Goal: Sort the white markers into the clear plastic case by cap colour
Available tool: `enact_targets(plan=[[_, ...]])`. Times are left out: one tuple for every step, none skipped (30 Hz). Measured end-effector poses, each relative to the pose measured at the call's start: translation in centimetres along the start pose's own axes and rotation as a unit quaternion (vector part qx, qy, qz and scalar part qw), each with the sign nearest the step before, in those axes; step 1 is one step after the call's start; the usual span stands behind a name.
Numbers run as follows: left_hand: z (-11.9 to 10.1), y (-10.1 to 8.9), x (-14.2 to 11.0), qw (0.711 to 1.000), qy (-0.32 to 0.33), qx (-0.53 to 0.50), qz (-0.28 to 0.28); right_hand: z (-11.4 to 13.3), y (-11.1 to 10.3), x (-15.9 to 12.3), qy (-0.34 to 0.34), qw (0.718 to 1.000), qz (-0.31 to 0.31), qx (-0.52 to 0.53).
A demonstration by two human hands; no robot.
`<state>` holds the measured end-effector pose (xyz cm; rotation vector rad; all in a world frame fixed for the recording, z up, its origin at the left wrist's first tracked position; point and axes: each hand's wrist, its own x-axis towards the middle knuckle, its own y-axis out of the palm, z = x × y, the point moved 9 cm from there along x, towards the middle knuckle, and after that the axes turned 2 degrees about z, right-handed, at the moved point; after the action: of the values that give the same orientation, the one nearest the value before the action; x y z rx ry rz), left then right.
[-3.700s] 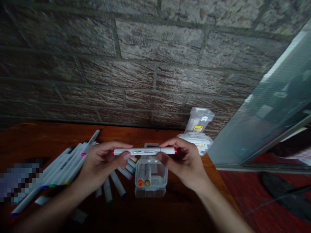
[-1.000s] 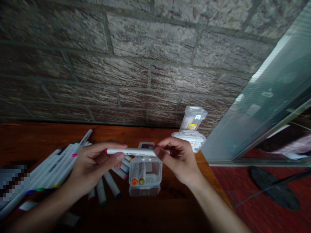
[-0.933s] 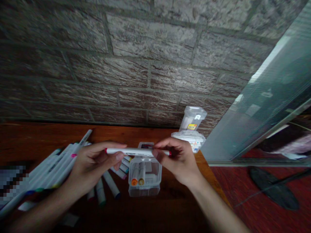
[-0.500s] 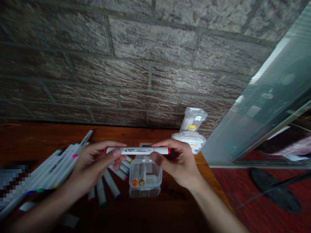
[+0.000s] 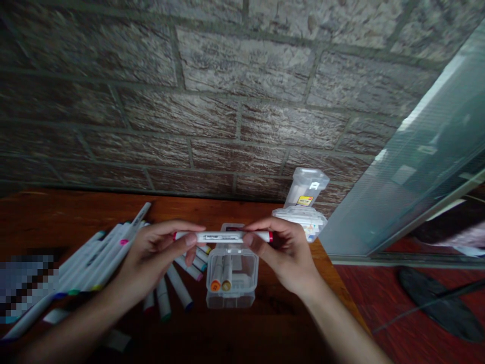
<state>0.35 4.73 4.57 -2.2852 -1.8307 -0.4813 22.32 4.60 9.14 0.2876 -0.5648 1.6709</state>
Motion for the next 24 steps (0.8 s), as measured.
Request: enact_targets(plan=[[0.3,-0.1,0.0,1.000,-0.003,-0.007,0.001,0.0,0.0,0.0,-0.001,1.000,0.004,0.006],[0.5,-0.2,0.0,1.000,-0.006,-0.014,0.002,-0.1,0.1,0.0,-0.001,1.000,0.010,0.011],[0.7,-0.2,0.0,1.000,-0.006,-0.020,0.003,0.0,0.2,0.1,-0.003,1.000,0.017,0.016],[0.8,-0.3,0.0,1.000,-0.004,-0.022,0.005,0.0,0.3,0.1,-0.006,1.000,0.021,0.018],[0.8,-0.3,0.0,1.000,0.000,-0.020,0.006,0.1,0.3,0.1,-0.010,1.000,0.020,0.017],[0.7,-0.3,0.1,1.000,0.003,-0.013,0.006,0.3,0.3,0.1,-0.013,1.000,0.015,0.014],[0.5,-0.3,0.1,1.000,0.006,-0.001,0.003,0.3,0.2,0.1,-0.015,1.000,0.008,0.012],[0.2,-0.3,0.1,1.000,0.009,0.013,-0.002,0.4,0.2,0.1,-0.016,1.000,0.000,0.009],[-0.1,-0.3,0.1,0.999,0.011,0.029,-0.010,0.4,0.1,0.2,-0.015,1.000,-0.006,0.007],[-0.4,-0.4,0.2,0.999,0.011,0.045,-0.019,0.4,0.1,0.2,-0.014,1.000,-0.011,0.007],[-0.7,-0.4,0.2,0.998,0.011,0.058,-0.025,0.4,0.1,0.2,-0.013,1.000,-0.014,0.007],[-0.9,-0.4,0.2,0.997,0.011,0.066,-0.030,0.3,0.0,0.2,-0.013,1.000,-0.017,0.008],[-0.9,-0.4,0.3,0.997,0.011,0.068,-0.032,0.3,-0.1,0.2,-0.013,1.000,-0.020,0.010],[-0.9,-0.4,0.3,0.997,0.010,0.065,-0.032,0.2,-0.1,0.2,-0.013,1.000,-0.021,0.011],[-0.7,-0.4,0.3,0.998,0.010,0.055,-0.031,0.1,-0.2,0.2,-0.010,1.000,-0.021,0.013],[-0.5,-0.4,0.3,0.999,0.009,0.039,-0.031,0.0,-0.2,0.2,-0.007,1.000,-0.018,0.014],[-0.3,-0.4,0.3,0.999,0.008,0.021,-0.031,-0.1,-0.3,0.2,-0.004,1.000,-0.016,0.014],[0.0,-0.5,0.3,0.999,0.007,0.003,-0.032,-0.2,-0.3,0.2,-0.001,1.000,-0.013,0.013],[0.2,-0.5,0.3,0.999,0.006,-0.011,-0.032,-0.3,-0.3,0.2,0.002,1.000,-0.011,0.012],[0.4,-0.5,0.3,0.999,0.005,-0.021,-0.031,-0.3,-0.3,0.2,0.002,1.000,-0.010,0.011],[0.5,-0.6,0.3,0.999,0.004,-0.025,-0.032,-0.3,-0.3,0.1,0.000,1.000,-0.012,0.011],[0.5,-0.6,0.3,0.999,0.003,-0.023,-0.033,-0.2,-0.3,0.1,-0.002,1.000,-0.016,0.011],[0.4,-0.6,0.3,0.999,0.004,-0.014,-0.035,-0.1,-0.3,0.1,-0.005,1.000,-0.020,0.009],[0.3,-0.7,0.3,0.999,0.006,-0.001,-0.037,0.0,-0.3,0.1,-0.008,1.000,-0.025,0.006]])
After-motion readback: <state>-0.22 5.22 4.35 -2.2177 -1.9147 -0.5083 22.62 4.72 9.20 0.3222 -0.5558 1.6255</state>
